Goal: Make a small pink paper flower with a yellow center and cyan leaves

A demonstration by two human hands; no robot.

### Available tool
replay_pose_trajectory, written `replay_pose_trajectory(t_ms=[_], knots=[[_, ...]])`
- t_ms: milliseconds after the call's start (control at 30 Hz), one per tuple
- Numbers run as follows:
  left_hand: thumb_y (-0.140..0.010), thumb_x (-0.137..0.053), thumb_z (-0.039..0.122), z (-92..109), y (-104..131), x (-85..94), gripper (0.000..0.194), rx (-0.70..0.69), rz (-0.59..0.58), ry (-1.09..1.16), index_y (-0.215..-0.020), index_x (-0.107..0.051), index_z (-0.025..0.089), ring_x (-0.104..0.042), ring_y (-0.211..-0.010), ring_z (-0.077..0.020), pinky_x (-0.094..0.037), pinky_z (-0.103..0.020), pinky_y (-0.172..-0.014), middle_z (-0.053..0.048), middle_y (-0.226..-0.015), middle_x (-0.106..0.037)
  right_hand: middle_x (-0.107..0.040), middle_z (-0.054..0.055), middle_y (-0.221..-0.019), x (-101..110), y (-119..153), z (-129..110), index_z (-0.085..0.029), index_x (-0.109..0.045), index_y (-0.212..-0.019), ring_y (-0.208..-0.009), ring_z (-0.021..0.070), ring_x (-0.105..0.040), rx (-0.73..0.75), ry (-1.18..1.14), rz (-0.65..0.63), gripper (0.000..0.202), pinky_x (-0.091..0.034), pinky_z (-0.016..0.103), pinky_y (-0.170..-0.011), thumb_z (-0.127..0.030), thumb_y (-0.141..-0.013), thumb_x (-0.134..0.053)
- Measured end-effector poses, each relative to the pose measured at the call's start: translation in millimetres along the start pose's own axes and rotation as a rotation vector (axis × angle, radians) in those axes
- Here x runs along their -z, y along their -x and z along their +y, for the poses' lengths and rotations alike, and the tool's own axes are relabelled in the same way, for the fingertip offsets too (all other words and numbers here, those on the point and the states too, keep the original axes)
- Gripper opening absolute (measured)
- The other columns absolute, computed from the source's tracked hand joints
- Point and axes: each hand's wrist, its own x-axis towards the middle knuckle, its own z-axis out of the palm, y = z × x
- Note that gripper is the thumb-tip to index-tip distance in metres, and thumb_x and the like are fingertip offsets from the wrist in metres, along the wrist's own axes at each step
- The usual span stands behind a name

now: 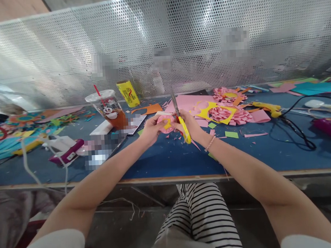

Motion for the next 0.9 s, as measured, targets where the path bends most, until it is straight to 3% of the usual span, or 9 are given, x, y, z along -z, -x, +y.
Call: replay_pose_trajectory(t_ms=[133,300,533,767,900], knots=[[-0.063,-0.071,0.038,8,3,0.3,0.033,0.067,-0.054,0.119,-0.086,-0.062,0.016,-0.06,-0.06,-0.012,-0.053,-0.028,-0.058,0.0,-0.072,-0.062,-0.048,-0.005,-0.067,4,-1,-2,-0.021,-0.048,-0.093,-0.05,0.0077,-0.046,0.006,0.006,0.063,0.038,-0.041,0.024,-0.047,-0.034,-0.064,-0.068],[-0.064,-0.07,0.034,6,1,3.3,0.028,0.101,-0.03,0.178,-0.081,-0.061,0.014,-0.06,-0.056,-0.0123,-0.056,-0.03,-0.058,0.001,-0.061,-0.059,-0.047,-0.005,-0.065,9,-3,7,-0.022,-0.049,-0.095,-0.053,0.0091,-0.047,0.063,0.051,0.069,0.035,-0.041,0.025,-0.049,-0.035,-0.067,-0.066],[-0.069,-0.067,0.03,6,-3,7.8,0.027,0.226,-0.081,0.26,-0.089,-0.059,0.015,-0.064,-0.063,-0.0144,-0.056,-0.027,-0.056,-0.004,-0.076,-0.065,-0.048,-0.003,-0.072,8,-2,5,-0.022,-0.05,-0.094,-0.064,0.0115,-0.05,0.177,0.159,0.11,0.033,-0.045,0.027,-0.059,-0.033,-0.069,-0.067],[-0.063,-0.072,0.022,4,-1,5.6,0.031,0.109,-0.112,0.189,-0.09,-0.059,0.014,-0.063,-0.073,-0.013,-0.055,-0.027,-0.064,-0.003,-0.084,-0.064,-0.047,-0.004,-0.067,5,-2,1,-0.022,-0.048,-0.092,-0.058,0.0108,-0.047,0.123,0.137,0.161,0.033,-0.042,0.027,-0.055,-0.034,-0.068,-0.067],[-0.061,-0.072,0.023,2,-1,3.9,0.029,0.079,-0.092,0.098,-0.085,-0.058,0.014,-0.062,-0.068,-0.011,-0.053,-0.025,-0.063,0.0,-0.077,-0.063,-0.045,-0.004,-0.067,6,-1,-2,-0.022,-0.048,-0.09,-0.058,0.0103,-0.044,0.111,0.133,0.164,0.03,-0.042,0.028,-0.058,-0.034,-0.069,-0.066]])
